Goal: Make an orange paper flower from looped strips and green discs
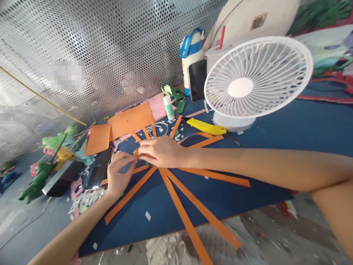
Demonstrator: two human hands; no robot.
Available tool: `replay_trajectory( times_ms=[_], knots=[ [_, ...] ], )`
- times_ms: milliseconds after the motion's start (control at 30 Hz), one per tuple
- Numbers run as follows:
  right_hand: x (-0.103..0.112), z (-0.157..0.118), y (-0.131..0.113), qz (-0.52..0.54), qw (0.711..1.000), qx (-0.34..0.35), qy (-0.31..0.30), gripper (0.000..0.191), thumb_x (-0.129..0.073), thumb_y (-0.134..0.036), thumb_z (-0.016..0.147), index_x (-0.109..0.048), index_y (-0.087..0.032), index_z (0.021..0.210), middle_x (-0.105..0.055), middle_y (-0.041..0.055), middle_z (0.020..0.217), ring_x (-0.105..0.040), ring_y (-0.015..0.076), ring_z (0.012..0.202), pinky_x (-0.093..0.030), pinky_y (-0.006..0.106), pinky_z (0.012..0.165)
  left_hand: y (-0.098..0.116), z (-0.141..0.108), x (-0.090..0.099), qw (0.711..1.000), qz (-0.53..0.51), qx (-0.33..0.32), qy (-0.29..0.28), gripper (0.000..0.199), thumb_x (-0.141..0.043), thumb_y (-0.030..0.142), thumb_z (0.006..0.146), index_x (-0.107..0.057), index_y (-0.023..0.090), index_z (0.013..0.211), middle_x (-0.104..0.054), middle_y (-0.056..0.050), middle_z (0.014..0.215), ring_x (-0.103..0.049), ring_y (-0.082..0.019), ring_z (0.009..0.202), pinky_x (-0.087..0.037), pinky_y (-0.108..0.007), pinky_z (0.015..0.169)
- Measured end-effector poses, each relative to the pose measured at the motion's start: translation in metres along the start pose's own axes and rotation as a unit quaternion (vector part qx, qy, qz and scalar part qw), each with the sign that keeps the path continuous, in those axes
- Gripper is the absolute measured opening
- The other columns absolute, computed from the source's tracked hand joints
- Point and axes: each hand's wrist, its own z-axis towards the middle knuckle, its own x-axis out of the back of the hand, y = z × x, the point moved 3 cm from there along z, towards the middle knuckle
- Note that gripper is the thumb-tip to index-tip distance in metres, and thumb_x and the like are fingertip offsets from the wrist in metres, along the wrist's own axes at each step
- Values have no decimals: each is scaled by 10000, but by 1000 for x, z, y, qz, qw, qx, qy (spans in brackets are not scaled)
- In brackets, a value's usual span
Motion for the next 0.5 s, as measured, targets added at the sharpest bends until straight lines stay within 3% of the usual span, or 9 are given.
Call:
replay_trajectory(
  times_ms=[167,333,500],
  knots=[
    [0,1,1,12,1000,-6,-13,231,-462,-228,1001,-685,-170,980,-692,42,913,-647,143,807,-427,254,636,0,0,0,1000,-4,3,-1,153,-620,140,892,-737,236,866,-693,-7,744,-597,-181,725,-420,-363,775],
    [-1,0,-1,-50,999,9,-1,255,-428,-217,994,-676,-166,962,-693,53,901,-641,149,822,-392,256,612,0,0,0,1000,-7,4,-2,152,-616,160,894,-738,243,862,-694,-5,746,-616,-183,730,-422,-368,782],
    [15,7,4,-93,995,-21,1,281,-403,-229,990,-670,-171,920,-705,36,890,-623,128,735,-307,257,537,-1,0,2,1000,-16,18,9,141,-625,110,866,-714,218,849,-714,-13,797,-632,-186,774,-432,-367,804]
  ],
)
